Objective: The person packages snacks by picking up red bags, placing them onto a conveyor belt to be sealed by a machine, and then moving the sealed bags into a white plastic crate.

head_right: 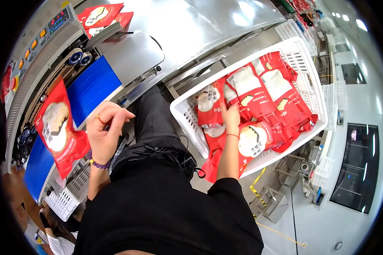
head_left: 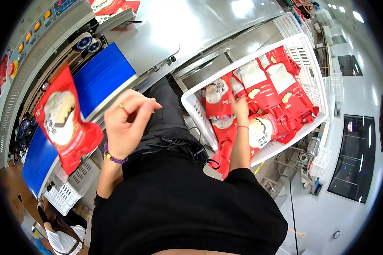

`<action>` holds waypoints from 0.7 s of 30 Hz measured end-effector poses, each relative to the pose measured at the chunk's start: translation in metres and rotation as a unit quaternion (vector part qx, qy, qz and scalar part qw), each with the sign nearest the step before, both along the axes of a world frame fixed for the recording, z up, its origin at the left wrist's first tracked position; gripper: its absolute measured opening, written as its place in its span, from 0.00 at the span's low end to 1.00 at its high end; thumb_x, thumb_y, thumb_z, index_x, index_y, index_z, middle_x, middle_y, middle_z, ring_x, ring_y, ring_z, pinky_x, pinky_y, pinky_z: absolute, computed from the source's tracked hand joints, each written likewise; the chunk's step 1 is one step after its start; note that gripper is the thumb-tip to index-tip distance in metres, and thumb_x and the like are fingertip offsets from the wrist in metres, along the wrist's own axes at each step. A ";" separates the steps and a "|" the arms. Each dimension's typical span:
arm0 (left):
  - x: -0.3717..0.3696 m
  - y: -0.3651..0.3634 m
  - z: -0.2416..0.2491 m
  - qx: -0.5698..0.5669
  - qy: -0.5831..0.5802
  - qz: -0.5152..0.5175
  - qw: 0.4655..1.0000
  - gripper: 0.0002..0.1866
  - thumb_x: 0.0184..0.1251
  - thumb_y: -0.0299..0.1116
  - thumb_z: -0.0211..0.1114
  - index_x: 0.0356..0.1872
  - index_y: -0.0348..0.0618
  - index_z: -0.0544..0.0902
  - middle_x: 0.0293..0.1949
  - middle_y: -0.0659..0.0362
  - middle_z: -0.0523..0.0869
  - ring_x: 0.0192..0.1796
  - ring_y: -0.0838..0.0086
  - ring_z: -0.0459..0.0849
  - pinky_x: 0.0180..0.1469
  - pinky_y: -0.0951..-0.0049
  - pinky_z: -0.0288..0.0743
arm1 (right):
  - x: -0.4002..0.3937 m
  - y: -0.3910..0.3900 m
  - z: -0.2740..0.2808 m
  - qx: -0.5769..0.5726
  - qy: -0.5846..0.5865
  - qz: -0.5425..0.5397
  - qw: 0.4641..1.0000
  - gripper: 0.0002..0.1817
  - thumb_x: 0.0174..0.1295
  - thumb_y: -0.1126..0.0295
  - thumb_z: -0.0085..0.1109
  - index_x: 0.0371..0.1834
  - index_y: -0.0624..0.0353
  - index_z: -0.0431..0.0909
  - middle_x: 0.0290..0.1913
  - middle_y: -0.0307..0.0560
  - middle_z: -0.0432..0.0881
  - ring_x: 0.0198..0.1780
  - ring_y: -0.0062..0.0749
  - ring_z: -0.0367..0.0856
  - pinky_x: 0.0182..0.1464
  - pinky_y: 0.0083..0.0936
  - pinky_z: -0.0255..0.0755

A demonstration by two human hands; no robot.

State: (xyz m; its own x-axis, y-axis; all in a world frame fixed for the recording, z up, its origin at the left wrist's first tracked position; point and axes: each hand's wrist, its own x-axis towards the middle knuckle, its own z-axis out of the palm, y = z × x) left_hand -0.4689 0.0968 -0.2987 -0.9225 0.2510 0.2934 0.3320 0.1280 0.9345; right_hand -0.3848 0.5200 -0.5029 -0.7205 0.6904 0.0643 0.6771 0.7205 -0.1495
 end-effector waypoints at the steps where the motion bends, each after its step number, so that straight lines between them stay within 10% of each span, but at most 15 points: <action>1: -0.002 0.005 -0.002 -0.015 0.022 -0.018 0.999 0.04 0.63 0.22 0.65 0.30 0.38 0.87 0.26 0.62 0.80 0.23 0.84 0.71 0.24 0.81 0.60 | 0.010 0.004 -0.012 -0.032 -0.054 0.019 0.998 0.23 0.64 0.49 0.59 0.37 0.64 0.76 0.27 0.52 0.81 0.28 0.33 0.82 0.33 0.30 0.74; 4: -0.002 0.009 -0.005 -0.052 0.004 -0.049 0.997 0.03 0.62 0.23 0.66 0.31 0.39 0.87 0.26 0.62 0.79 0.22 0.82 0.72 0.24 0.79 0.63 | -0.009 -0.021 0.007 -0.226 0.086 0.047 0.969 0.23 0.63 0.54 0.61 0.20 0.63 0.76 0.21 0.53 0.80 0.25 0.46 0.77 0.34 0.40 0.70; 8: -0.006 0.005 -0.011 -0.088 -0.038 -0.035 0.995 0.03 0.63 0.24 0.66 0.32 0.39 0.87 0.27 0.62 0.80 0.23 0.81 0.73 0.26 0.79 0.65 | -0.053 -0.072 0.075 -0.455 0.190 0.129 0.860 0.21 0.63 0.68 0.63 0.15 0.57 0.64 0.18 0.27 0.63 0.23 0.09 0.55 0.23 0.18 0.49; 11: -0.012 0.007 -0.009 -0.070 -0.040 -0.060 0.995 0.12 0.58 0.24 0.70 0.44 0.41 0.85 0.37 0.62 0.80 0.29 0.84 0.73 0.30 0.82 0.66 | -0.073 -0.098 0.152 -0.639 0.151 0.200 0.727 0.21 0.61 0.72 0.64 0.15 0.54 0.62 0.19 0.25 0.63 0.24 0.08 0.56 0.25 0.16 0.48; 13: -0.023 0.007 -0.013 -0.123 -0.002 -0.104 0.987 0.31 0.52 0.33 0.75 0.60 0.42 0.76 0.51 0.56 0.77 0.48 0.67 0.78 0.52 0.71 0.74 | -0.082 -0.106 0.172 -0.671 0.021 0.342 0.657 0.21 0.60 0.73 0.65 0.15 0.55 0.61 0.20 0.25 0.64 0.24 0.09 0.57 0.25 0.17 0.49; 16: -0.031 0.013 -0.010 -0.167 0.120 -0.201 0.958 0.46 0.47 0.40 0.78 0.68 0.39 0.65 0.63 0.46 0.72 0.70 0.52 0.64 0.72 0.59 0.59 | -0.103 -0.170 0.220 -0.674 -0.086 0.579 0.451 0.20 0.58 0.73 0.66 0.13 0.58 0.64 0.17 0.31 0.64 0.23 0.13 0.60 0.25 0.19 0.53; 17: -0.032 0.010 -0.016 -0.148 0.128 -0.241 0.951 0.39 0.47 0.39 0.79 0.62 0.37 0.72 0.58 0.47 0.78 0.63 0.58 0.74 0.65 0.61 0.68 | -0.101 -0.194 0.221 -0.694 -0.098 0.577 0.418 0.18 0.59 0.74 0.65 0.15 0.59 0.68 0.18 0.31 0.67 0.24 0.13 0.63 0.27 0.18 0.56; 19: -0.040 -0.011 -0.008 -0.196 -0.266 -0.431 0.839 0.30 0.49 0.38 0.80 0.53 0.36 0.79 0.48 0.51 0.84 0.52 0.68 0.83 0.53 0.67 0.76 | -0.114 -0.229 0.231 -0.707 -0.253 0.527 0.399 0.15 0.61 0.74 0.64 0.18 0.61 0.73 0.19 0.30 0.69 0.25 0.13 0.64 0.28 0.18 0.58; 21: -0.027 -0.033 -0.026 -0.034 -0.162 -0.436 0.884 0.25 0.48 0.35 0.81 0.47 0.37 0.82 0.40 0.61 0.85 0.42 0.79 0.81 0.44 0.75 0.75 | -0.114 -0.242 0.219 -0.738 -0.226 0.495 0.398 0.11 0.63 0.73 0.64 0.23 0.63 0.77 0.22 0.30 0.72 0.27 0.13 0.66 0.31 0.17 0.61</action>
State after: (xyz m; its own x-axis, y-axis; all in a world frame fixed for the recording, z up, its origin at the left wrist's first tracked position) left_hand -0.4955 0.0637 -0.3243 -0.4015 0.9158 0.0062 0.0482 0.0144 0.9987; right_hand -0.4988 0.2776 -0.2839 -0.3937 -0.9022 -0.1762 0.3680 0.0209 -0.9296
